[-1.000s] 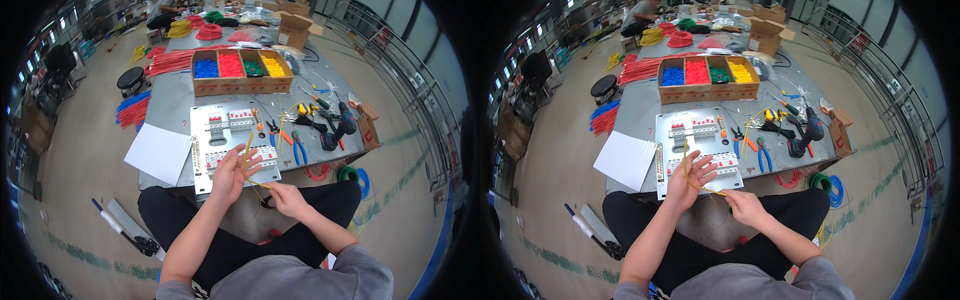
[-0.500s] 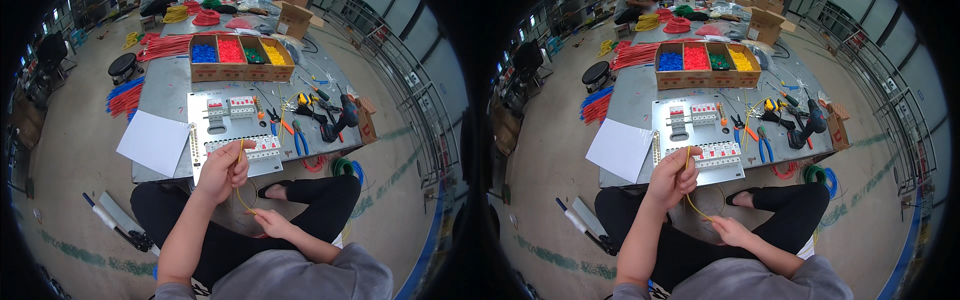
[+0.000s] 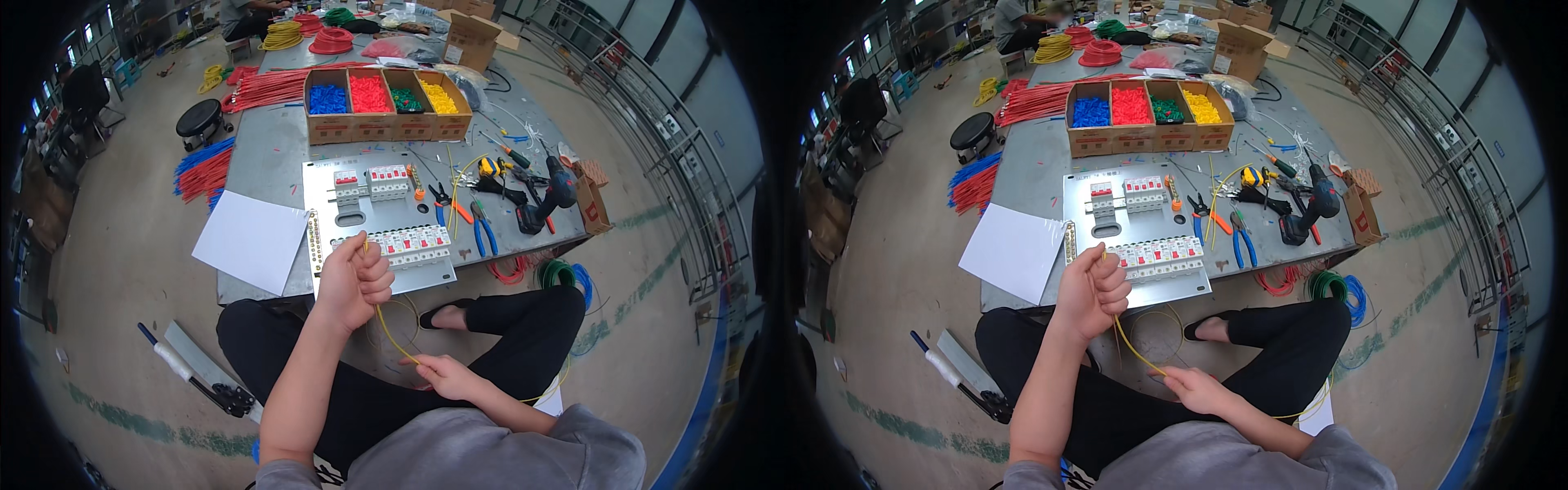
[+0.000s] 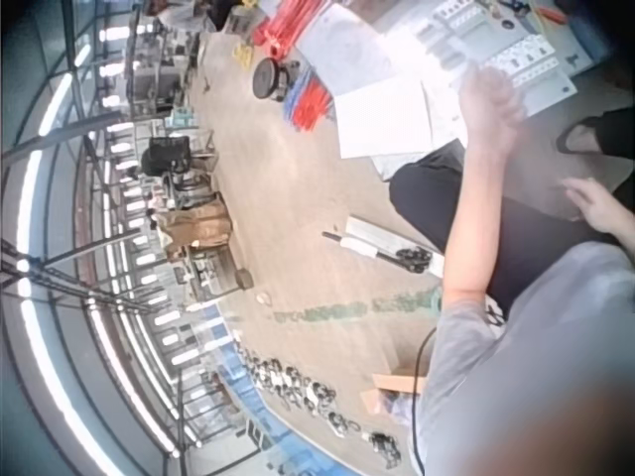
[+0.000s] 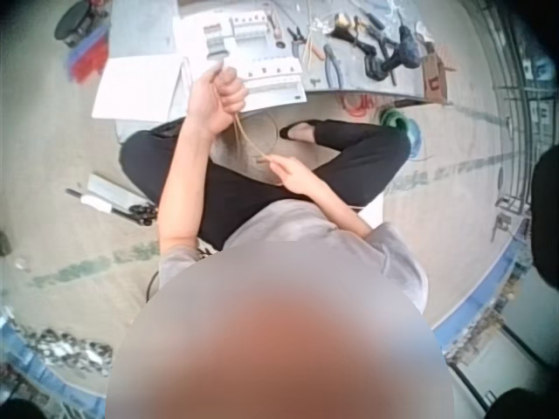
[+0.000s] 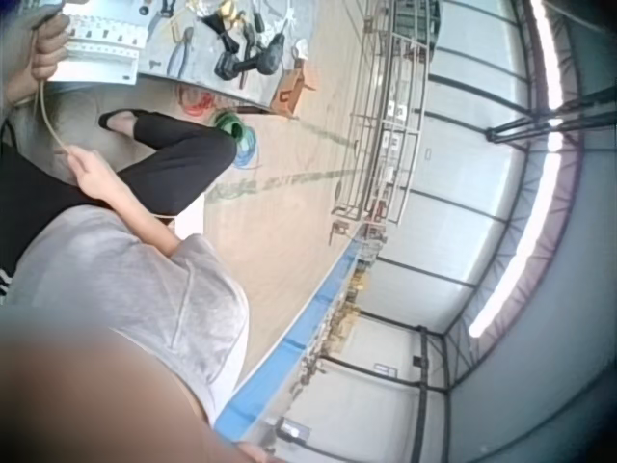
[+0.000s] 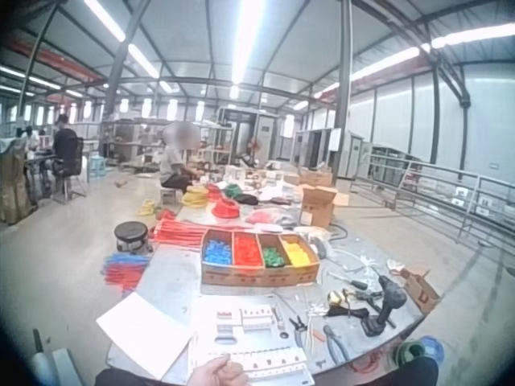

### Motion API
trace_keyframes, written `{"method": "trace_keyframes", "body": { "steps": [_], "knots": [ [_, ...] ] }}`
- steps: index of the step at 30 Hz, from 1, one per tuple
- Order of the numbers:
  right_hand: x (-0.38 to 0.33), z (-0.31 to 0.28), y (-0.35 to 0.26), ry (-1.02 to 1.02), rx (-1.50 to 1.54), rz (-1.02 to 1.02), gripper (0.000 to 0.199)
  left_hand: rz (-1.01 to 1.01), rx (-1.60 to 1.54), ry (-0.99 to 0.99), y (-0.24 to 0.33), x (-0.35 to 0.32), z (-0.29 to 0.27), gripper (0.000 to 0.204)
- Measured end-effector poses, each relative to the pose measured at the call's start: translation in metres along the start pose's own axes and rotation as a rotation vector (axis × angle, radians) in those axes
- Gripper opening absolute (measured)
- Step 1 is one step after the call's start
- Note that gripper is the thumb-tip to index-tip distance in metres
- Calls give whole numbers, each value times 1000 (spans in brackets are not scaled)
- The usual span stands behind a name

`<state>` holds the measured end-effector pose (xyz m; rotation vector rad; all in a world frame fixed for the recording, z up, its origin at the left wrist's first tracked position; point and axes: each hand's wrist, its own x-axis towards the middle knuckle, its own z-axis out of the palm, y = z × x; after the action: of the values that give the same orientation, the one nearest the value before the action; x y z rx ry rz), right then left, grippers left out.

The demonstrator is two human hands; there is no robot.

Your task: The person sits on the floor and assembles an electrical panel by inserting yellow wires into terminal blocks. They use pliers to cut the wires and a screwdriver to tighten the connections.

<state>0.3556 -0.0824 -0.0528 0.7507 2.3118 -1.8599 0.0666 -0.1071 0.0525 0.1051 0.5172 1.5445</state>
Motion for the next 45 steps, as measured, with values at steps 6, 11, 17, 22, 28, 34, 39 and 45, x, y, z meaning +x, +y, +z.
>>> {"method": "trace_keyframes", "body": {
  "steps": [6,11,17,22,28,34,39,45],
  "knots": [
    [5,-5,-13,3,116,-69,38,24,-70,156,1,3,6,48],
    [27,2,-73,121,372,-234,36,113,-61,163,-1,9,7,48],
    [46,-10,-86,191,207,-47,25,236,-22,138,-1,16,8,46],
    [46,-10,-83,261,113,-112,23,309,-35,161,-2,17,10,45],
    [52,4,-62,241,452,-45,22,251,-73,125,-6,20,5,44],
    [53,6,-53,220,456,-128,22,181,-61,42,-7,12,4,45],
    [53,9,-57,194,443,-126,23,220,-41,96,-3,3,-1,43],
    [53,11,-56,191,456,-148,23,243,-68,63,-3,3,-9,44]
  ]
}}
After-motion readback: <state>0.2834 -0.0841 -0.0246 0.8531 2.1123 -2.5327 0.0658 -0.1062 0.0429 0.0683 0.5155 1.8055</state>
